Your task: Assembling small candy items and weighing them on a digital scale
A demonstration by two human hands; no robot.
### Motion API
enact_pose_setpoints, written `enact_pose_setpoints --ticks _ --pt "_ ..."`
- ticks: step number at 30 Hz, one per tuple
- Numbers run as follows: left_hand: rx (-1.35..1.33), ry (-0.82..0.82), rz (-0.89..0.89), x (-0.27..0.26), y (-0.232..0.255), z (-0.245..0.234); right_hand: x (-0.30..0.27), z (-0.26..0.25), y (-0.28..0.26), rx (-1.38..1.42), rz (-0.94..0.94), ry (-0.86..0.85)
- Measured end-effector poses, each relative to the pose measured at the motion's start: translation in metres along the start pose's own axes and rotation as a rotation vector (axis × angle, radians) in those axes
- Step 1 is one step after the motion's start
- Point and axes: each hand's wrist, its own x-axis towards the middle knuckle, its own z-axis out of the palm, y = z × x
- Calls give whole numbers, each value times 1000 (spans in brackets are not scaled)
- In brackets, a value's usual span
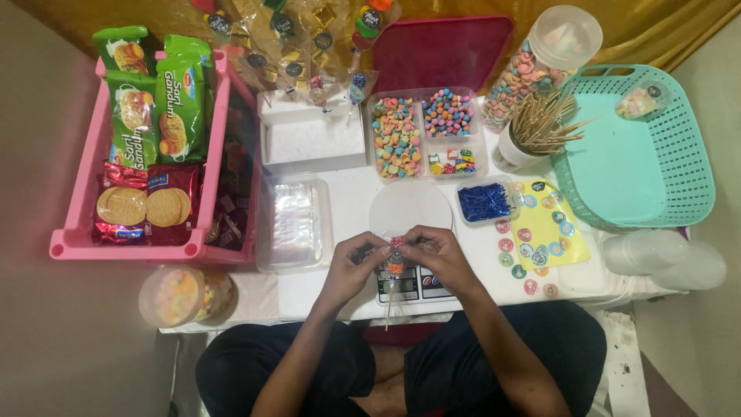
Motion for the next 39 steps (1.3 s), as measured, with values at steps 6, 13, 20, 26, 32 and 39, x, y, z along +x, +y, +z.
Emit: enact_pose_setpoints --ticks 6,13,20,26,32,39 --pt "-34 47 -23 1 -4 0 -1 3 -5 -52 43 6" --pt "-83 218 -74 2 18 -1 -3 10 -6 -65 108 -50" --pt "-108 289 -83 2 19 -2 -6 14 7 -171 159 -44" --pt "-84 272 -76 1 23 0 -7 17 8 -205 165 -20" --pt "-80 246 -43 3 10 -3 -8 19 4 -244 149 12" --pt "-78 254 -25 3 5 -4 -8 22 5 -283 157 37"
